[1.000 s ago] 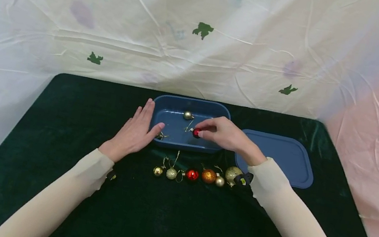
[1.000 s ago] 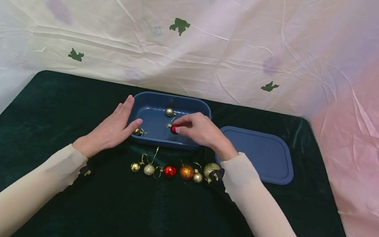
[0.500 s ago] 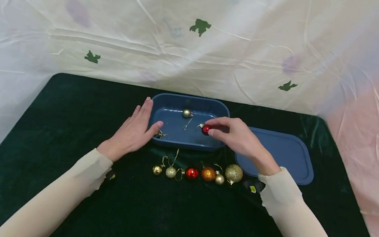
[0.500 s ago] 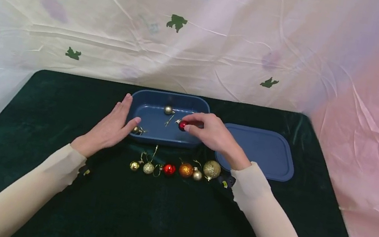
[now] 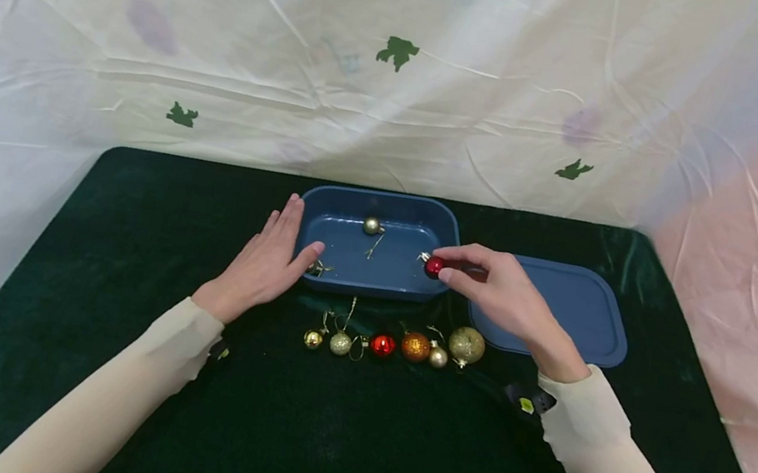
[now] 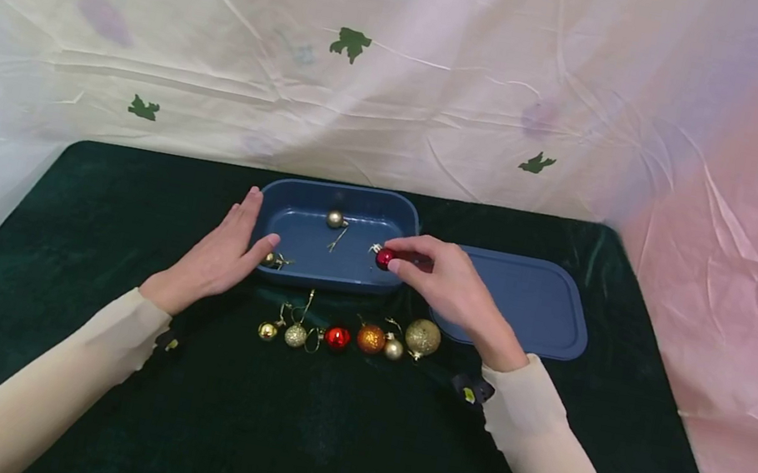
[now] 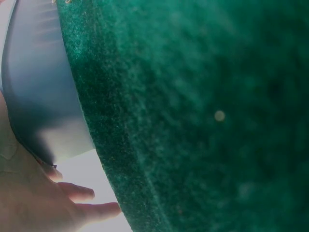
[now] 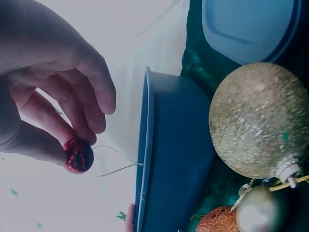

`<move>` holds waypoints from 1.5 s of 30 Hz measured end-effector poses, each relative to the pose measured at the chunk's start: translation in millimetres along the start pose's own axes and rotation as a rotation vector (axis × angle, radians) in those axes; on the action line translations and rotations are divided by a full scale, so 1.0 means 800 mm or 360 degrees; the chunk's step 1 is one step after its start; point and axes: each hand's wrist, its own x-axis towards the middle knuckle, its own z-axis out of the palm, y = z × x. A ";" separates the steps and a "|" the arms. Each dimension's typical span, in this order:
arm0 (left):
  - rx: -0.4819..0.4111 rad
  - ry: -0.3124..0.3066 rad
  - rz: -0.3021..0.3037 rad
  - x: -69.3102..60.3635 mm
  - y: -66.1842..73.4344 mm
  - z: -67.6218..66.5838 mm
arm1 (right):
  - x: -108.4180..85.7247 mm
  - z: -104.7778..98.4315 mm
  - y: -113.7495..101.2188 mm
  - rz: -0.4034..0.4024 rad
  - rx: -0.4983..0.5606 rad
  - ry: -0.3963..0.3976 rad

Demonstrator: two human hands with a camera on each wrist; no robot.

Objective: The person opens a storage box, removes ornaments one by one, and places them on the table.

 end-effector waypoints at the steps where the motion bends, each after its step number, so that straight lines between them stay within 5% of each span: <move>1: 0.0001 0.0001 0.0002 0.000 0.000 0.000 | -0.003 -0.001 0.001 -0.0001 0.0004 0.0011; 14: 0.0005 -0.0009 -0.0008 -0.001 0.000 -0.001 | -0.048 -0.011 0.005 0.0033 0.0090 0.0140; 45: 0.0001 -0.0019 0.0004 -0.002 0.001 -0.002 | -0.133 -0.030 0.030 0.0027 -0.0031 0.0388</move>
